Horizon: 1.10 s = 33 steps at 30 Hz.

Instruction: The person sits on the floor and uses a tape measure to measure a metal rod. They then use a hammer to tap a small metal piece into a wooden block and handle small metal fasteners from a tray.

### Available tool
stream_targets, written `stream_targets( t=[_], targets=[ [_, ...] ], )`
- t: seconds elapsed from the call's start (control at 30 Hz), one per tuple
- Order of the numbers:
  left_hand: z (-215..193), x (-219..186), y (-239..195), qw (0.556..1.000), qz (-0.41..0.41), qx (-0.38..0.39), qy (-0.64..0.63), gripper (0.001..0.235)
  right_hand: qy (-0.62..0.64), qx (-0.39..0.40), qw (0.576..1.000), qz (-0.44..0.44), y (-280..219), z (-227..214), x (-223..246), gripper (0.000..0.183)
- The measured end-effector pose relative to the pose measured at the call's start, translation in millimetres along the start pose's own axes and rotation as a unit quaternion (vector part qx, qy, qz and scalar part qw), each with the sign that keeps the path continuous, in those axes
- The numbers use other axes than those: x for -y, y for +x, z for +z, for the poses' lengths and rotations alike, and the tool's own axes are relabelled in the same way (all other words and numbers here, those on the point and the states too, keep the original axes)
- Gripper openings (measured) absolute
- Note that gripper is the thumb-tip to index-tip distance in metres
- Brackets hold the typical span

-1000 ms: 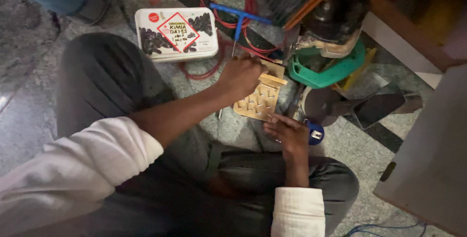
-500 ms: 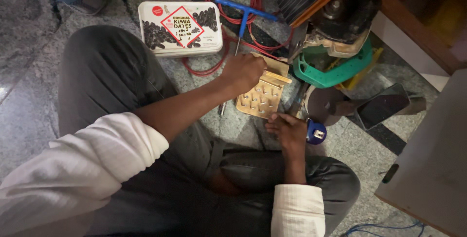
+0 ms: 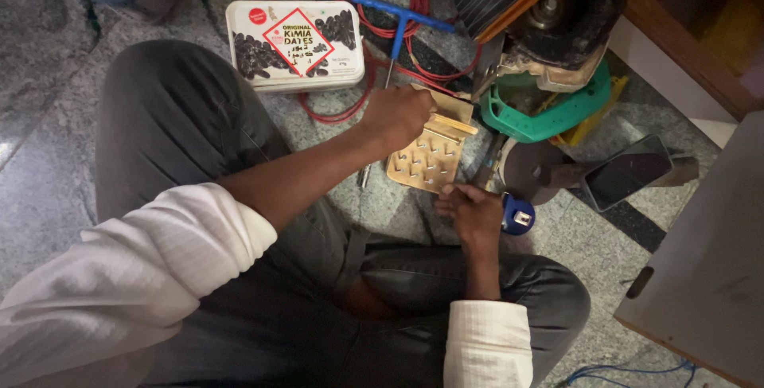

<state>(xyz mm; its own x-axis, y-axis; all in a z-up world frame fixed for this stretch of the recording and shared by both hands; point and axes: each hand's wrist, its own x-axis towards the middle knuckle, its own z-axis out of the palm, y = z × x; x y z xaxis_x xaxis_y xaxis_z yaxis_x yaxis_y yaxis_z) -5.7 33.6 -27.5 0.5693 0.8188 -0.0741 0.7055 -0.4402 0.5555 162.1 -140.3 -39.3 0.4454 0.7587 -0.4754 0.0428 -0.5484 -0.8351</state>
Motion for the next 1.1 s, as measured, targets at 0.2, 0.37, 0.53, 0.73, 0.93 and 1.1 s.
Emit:
stream_targets(
  t=[0.2, 0.37, 0.53, 0.73, 0.93, 1.1],
  targets=[
    [6, 3, 1, 1.000, 0.013, -0.025, 0.014, 0.018, -0.093, 0.003, 0.994, -0.059, 1, 0, 0, 0.020],
    [12, 6, 1, 0.999, 0.017, -0.041, 0.014, 0.016, -0.057, 0.000, 0.996, -0.066, 10, 4, -16, 0.020],
    [8, 4, 3, 0.997, 0.044, -0.062, 0.002, 0.016, -0.036, -0.023, 0.995, -0.090, 9, 6, -21, 0.015],
    [9, 3, 1, 0.998, 0.011, -0.054, 0.008, 0.022, -0.042, -0.078, 0.990, -0.108, -6, 12, -10, 0.019],
    [2, 2, 1, 0.999, 0.013, -0.035, 0.005, 0.020, -0.244, -0.121, 0.923, -0.271, -21, 17, 7, 0.015],
    [3, 0, 3, 1.000, -0.004, -0.020, 0.005, 0.017, -0.305, -0.117, 0.883, -0.338, -33, 18, 15, 0.017]
  ],
)
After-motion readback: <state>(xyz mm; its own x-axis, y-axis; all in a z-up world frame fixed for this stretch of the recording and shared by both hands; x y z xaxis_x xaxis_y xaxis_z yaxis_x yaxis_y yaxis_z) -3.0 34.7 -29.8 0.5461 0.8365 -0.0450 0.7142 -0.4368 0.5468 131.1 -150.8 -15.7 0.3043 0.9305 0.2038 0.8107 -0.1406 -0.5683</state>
